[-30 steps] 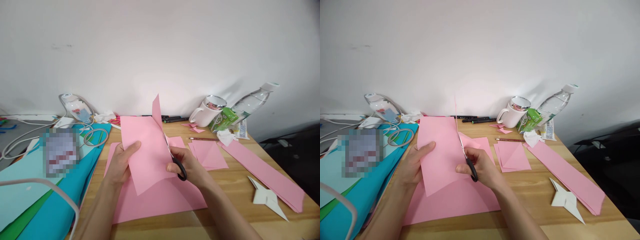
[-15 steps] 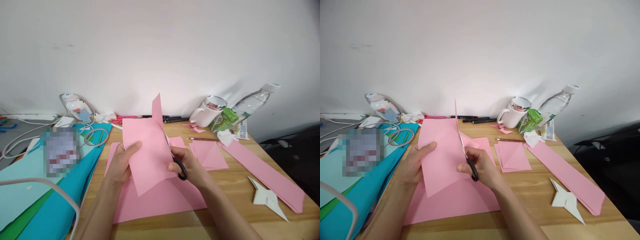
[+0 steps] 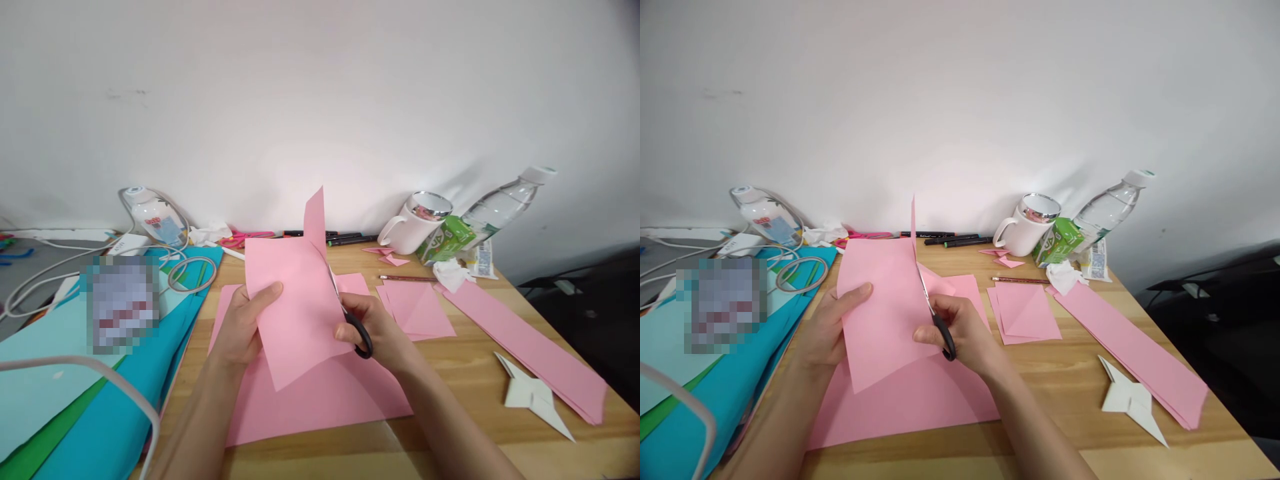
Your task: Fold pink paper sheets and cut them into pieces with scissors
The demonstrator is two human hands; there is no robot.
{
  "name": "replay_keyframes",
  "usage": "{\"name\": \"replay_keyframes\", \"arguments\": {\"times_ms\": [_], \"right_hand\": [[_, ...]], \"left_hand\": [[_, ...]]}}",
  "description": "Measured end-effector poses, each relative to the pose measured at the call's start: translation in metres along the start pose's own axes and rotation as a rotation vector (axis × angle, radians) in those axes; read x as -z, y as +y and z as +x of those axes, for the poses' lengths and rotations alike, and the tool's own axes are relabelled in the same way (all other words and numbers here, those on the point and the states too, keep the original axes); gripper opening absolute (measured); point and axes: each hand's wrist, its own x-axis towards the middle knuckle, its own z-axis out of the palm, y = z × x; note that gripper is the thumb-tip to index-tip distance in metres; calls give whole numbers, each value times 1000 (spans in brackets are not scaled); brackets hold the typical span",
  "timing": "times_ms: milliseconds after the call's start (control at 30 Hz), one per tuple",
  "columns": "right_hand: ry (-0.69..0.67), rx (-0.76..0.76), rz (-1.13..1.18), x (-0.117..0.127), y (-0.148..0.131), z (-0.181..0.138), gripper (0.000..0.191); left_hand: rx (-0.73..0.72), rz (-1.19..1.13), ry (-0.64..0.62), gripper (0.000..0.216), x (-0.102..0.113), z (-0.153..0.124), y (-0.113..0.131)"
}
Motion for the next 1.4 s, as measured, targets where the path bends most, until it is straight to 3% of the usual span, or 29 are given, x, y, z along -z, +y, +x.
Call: {"name": "replay_keyframes", "arguments": {"times_ms": [1400], "right_hand": [[5,13,2,0,3,1,42]], "left_hand": [[24,16,8,28,2,4,-2]]}}
